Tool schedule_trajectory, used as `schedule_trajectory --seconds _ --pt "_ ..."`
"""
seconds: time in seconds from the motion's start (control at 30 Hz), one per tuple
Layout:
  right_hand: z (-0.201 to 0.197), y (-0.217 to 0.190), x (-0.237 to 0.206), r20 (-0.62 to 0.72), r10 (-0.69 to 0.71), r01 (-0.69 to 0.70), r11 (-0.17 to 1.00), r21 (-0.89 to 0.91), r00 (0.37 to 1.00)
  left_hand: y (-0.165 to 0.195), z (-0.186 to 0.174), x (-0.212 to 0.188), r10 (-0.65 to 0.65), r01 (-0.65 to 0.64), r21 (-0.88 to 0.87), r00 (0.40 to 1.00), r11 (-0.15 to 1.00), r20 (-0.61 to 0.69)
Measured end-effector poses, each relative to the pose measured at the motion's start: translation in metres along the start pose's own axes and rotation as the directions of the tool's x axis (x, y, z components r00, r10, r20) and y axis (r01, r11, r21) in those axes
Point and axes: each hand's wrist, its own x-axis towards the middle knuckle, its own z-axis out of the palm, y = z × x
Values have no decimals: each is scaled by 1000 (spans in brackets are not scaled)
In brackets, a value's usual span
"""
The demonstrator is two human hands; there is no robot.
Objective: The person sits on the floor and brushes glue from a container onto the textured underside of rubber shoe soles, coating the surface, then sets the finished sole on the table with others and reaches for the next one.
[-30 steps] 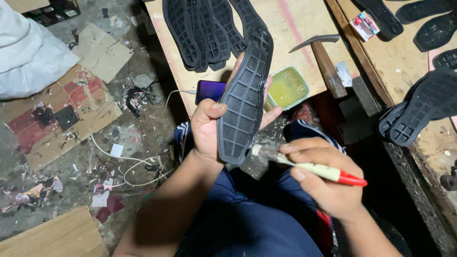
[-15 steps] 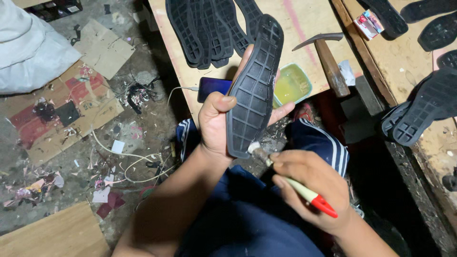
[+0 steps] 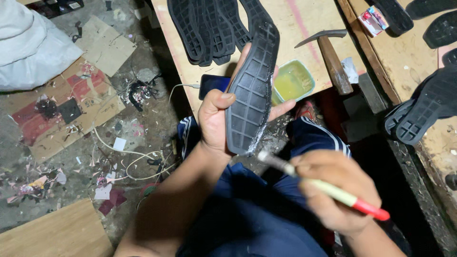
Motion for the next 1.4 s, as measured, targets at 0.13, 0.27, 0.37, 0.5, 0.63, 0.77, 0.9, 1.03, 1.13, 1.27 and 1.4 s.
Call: schedule_trajectory --seconds 0.13,0.27,0.37,0.5,0.63,0.77,0.9,1.03,1.13,1.27,1.4 --pt "-16 59 26 -214 -18 -34 970 -240 977 9 1 -17 41 -41 7 999 999 7" --pt "-18 148 58 -71 128 -146 869 -473 989 12 1 -31 30 -30 22 1000 999 4" --pt "-9 186 66 2 109 -90 828 -554 994 14 -1 -38 7 -7 -21 1000 1000 -1" --pt "2 198 76 43 100 -48 759 -650 994 14 -6 -44 6 -8 -54 1000 999 -22" --pt "0 181 77 6 54 -36 747 -664 999 15 -8 -46 49 -46 55 997 997 -51" --pt "-9 156 62 -93 43 -88 824 -560 995 13 -8 -45 60 -53 78 993 996 -99" --pt "-12 140 46 -135 446 -463 873 -152 885 8 -9 -39 50 -38 105 992 994 -116" --pt "-11 131 38 -168 598 -574 801 172 784 1 -10 -35 34 -12 129 985 992 -172" --pt "-7 108 30 -115 640 -468 661 586 760 -5 -13 -31 15 7 123 985 992 -174" --pt "14 58 13 -65 438 -274 664 696 896 -17 -18 -30 -16 15 38 999 999 29" --pt "35 28 16 -110 374 -270 816 512 921 -26 -23 -27 15 -17 33 999 999 47"
